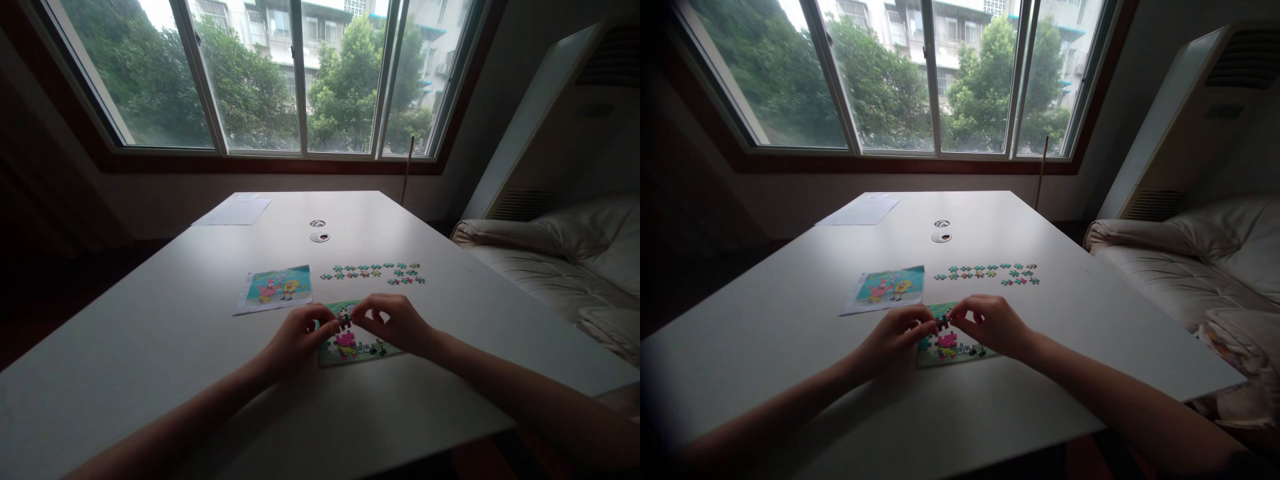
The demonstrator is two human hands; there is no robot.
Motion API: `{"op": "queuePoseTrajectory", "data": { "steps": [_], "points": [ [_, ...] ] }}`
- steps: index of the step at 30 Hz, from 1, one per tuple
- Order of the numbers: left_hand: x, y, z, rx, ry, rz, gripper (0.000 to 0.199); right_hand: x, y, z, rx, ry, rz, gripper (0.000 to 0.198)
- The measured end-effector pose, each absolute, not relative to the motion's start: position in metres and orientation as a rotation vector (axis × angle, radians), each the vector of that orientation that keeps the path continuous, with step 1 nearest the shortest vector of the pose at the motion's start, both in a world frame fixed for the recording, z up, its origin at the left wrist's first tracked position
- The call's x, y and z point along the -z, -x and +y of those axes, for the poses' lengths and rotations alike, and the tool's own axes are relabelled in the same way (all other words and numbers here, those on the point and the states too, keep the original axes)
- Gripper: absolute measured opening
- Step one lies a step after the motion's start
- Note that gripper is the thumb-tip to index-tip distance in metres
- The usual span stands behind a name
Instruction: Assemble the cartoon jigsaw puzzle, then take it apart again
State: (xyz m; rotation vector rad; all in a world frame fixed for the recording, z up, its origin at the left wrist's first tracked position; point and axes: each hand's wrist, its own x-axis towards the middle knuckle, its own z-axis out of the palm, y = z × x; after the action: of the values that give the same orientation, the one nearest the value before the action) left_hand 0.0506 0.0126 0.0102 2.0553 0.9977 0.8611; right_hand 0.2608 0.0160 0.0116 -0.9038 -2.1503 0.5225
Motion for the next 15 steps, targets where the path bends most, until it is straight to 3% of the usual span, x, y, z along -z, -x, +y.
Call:
{"op": "queuePoseTrajectory", "data": {
  "steps": [8,15],
  "points": [
    [-0.005,-0.05,0.013,-0.847,-2.062,0.989,0.029,-0.01,-0.264,0.016,-0.211,0.847,-2.281,0.015],
    [-0.005,-0.034,0.022,-0.9,-2.23,1.073,0.021,-0.005,-0.273,0.025,-0.236,0.915,-2.269,0.009]
  ]
}}
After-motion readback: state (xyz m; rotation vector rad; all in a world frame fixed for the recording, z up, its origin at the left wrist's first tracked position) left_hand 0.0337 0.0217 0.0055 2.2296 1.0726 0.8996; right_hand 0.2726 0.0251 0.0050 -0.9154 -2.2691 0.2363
